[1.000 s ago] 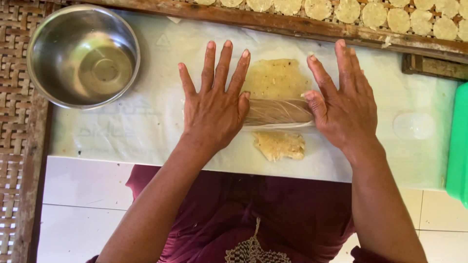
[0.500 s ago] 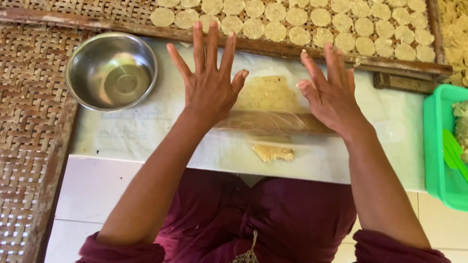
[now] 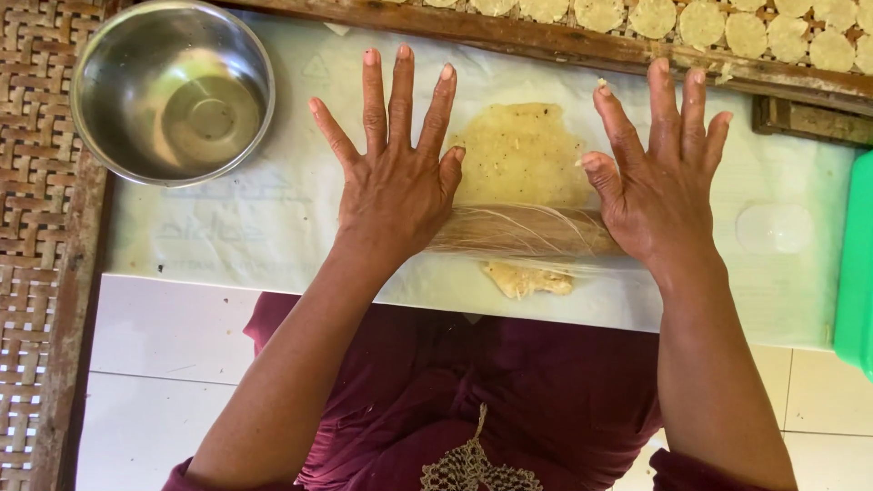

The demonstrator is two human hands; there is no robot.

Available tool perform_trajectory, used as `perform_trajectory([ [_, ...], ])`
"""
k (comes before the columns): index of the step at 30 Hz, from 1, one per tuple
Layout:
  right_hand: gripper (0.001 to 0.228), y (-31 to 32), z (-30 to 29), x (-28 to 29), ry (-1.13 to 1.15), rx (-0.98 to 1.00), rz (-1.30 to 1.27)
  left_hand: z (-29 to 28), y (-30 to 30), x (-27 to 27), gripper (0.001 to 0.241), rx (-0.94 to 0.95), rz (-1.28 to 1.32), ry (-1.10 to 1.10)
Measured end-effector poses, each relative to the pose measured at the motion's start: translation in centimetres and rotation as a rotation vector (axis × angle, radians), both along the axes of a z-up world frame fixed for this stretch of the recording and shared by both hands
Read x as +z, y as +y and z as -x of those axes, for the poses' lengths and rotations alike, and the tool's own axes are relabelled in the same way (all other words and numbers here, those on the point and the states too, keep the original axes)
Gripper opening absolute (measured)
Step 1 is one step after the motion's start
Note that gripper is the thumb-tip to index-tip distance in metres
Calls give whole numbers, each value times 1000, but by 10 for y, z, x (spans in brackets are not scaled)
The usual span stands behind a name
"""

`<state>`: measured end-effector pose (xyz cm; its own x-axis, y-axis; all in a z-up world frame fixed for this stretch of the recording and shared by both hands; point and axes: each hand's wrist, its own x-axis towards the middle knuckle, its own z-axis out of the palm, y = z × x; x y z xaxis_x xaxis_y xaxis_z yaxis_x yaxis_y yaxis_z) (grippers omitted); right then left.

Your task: The recorder uses a rolling pin to flatten dough and a small plastic cap to cut out circular dough shapes.

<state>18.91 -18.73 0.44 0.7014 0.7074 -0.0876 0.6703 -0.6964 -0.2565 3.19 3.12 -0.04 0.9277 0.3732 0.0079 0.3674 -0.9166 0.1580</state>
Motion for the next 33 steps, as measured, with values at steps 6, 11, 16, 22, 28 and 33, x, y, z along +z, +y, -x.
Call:
perform_trajectory([
  [6,91,-12,14,0,1,-19,-9,13,-9,-1,70,-6,-21,55],
  [11,87,-20,22,-4,-43,1,-52,26,-15,-4,70,-16,-84,-15],
  [16,91,-25,35,-2,-55,-15,-75,34,-22,-5,71,-46,-56,-25],
  [22,80,-42,52,-18,-216,-18,-120,55,-40,-1,67,-33,25,-140],
  [28,86,-18,23,-11,-104,-46,-54,27,-17,-13,72,-54,-10,-115],
  [33,91,20,-16,-3,-131,-10,-125,-19,11,-2,70,-31,-77,-189],
])
